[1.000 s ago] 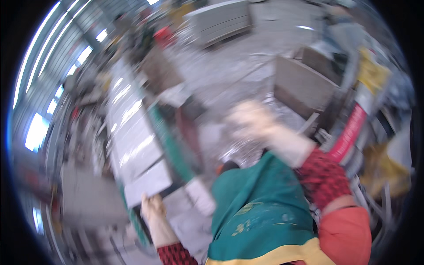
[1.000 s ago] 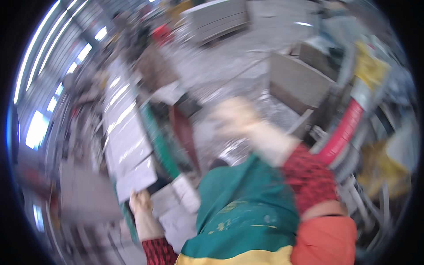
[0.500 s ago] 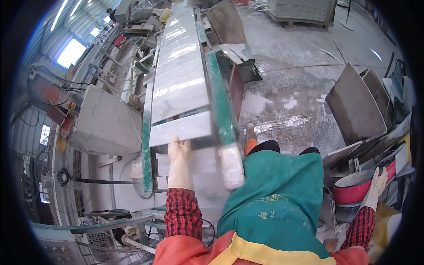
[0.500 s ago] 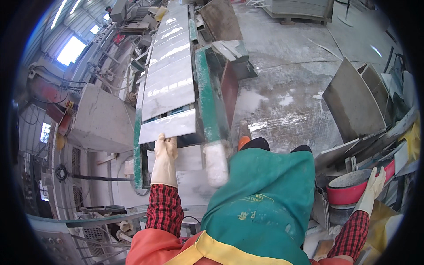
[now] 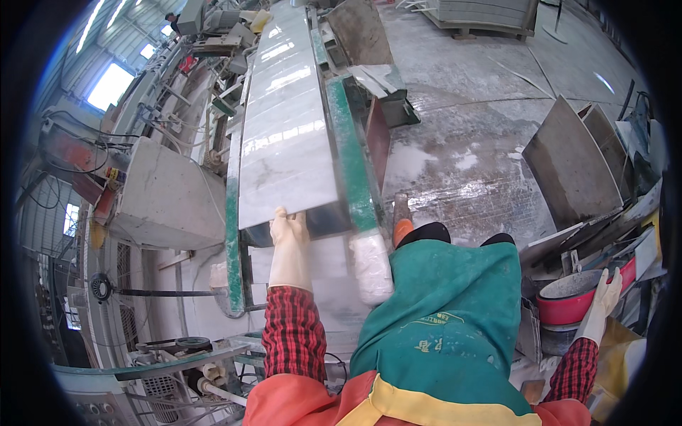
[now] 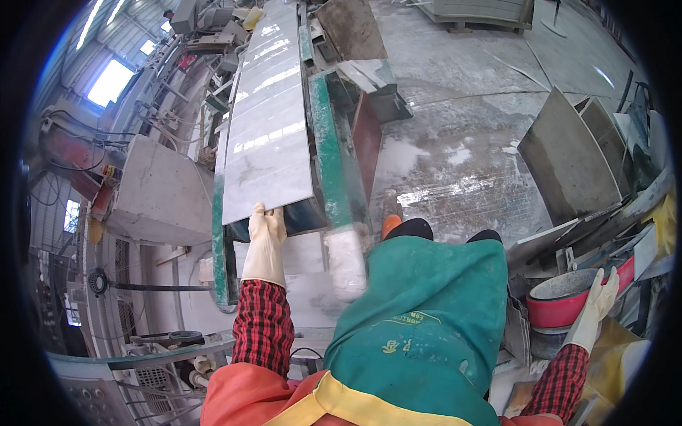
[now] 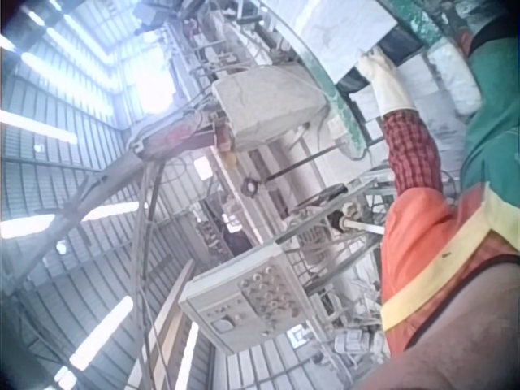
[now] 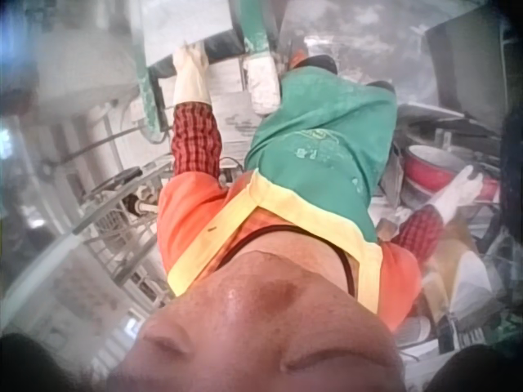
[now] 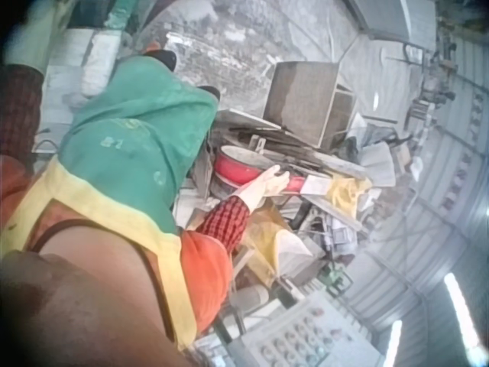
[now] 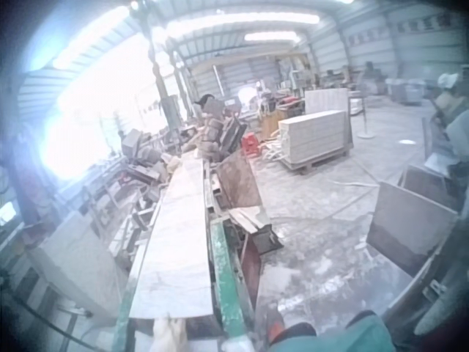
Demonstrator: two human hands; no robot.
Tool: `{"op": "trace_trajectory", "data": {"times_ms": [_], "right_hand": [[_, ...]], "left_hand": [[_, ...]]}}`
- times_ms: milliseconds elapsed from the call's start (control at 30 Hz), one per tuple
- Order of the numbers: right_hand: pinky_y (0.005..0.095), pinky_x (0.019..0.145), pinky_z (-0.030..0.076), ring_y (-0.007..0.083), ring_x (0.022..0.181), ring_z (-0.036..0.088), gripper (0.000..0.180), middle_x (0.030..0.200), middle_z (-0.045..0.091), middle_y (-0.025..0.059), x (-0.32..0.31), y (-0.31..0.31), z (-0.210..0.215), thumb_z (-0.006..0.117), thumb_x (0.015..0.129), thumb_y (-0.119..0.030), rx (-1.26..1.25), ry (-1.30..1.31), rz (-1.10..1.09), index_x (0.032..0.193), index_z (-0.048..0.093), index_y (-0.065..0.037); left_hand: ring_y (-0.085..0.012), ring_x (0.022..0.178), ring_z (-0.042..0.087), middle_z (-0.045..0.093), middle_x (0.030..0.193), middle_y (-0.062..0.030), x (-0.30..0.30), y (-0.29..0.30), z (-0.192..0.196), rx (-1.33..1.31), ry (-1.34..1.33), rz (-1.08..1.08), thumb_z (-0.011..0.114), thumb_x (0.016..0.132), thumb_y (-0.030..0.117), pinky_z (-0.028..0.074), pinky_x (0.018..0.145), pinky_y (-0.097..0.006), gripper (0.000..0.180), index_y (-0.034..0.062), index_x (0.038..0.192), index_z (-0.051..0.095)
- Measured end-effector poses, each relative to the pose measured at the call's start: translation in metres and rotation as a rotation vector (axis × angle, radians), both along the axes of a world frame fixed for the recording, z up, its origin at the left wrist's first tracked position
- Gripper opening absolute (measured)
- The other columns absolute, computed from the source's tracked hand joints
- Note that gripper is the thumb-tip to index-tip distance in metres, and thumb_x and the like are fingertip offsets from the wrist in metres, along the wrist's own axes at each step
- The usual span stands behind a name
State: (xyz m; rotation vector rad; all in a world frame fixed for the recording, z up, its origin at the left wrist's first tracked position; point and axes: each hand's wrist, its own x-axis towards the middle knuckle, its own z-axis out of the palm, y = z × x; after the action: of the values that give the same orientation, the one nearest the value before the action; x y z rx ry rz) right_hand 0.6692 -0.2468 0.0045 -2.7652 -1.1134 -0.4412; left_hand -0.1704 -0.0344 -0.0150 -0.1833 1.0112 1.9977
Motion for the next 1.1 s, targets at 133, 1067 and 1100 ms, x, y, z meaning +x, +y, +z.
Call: {"op": "trace_trajectory", "data": {"times_ms": [133, 1067, 1100], "right_hand": [[0.0415, 0.11, 0.036, 0.0344, 0.131, 0.046, 0.053, 0.141, 0.05, 0.0197, 0.001, -0.004, -0.002, 0.055, 0.096, -0.04, -0.008, -0.037, 0.0, 0.139, 0.051, -0.009], [0.0431, 0.108, 0.037, 0.0351, 0.129, 0.048, 0.053, 0.138, 0.053, 0.0195, -0.04, -0.005, 0.005, 0.054, 0.095, -0.044, -0.021, -0.058, -0.048, 0.14, 0.051, -0.016], [0.0435, 0.107, 0.038, 0.0351, 0.128, 0.049, 0.053, 0.136, 0.054, 0.0193, -0.057, 0.007, 0.028, 0.053, 0.095, -0.045, -0.035, 0.025, -0.086, 0.14, 0.051, -0.017]], "left_hand": [[-0.0403, 0.131, 0.044, 0.044, 0.14, -0.0227, 0.003, 0.003, -0.002, 0.032, -0.003, 0.002, 0.037, 0.104, 0.013, 0.042, 0.11, -0.056, 0.036, -0.0046, 0.136, 0.037], [-0.0277, 0.103, 0.062, 0.055, 0.118, -0.0155, 0.009, 0.001, 0.015, -0.277, 0.215, -0.117, 0.058, 0.095, 0.014, 0.06, 0.088, -0.038, 0.033, -0.0002, 0.122, 0.045], [-0.0259, 0.102, 0.062, 0.056, 0.118, -0.016, 0.005, -0.003, 0.019, -0.349, 0.238, -0.141, 0.058, 0.096, 0.014, 0.061, 0.086, -0.035, 0.031, -0.0026, 0.12, 0.046]]}}
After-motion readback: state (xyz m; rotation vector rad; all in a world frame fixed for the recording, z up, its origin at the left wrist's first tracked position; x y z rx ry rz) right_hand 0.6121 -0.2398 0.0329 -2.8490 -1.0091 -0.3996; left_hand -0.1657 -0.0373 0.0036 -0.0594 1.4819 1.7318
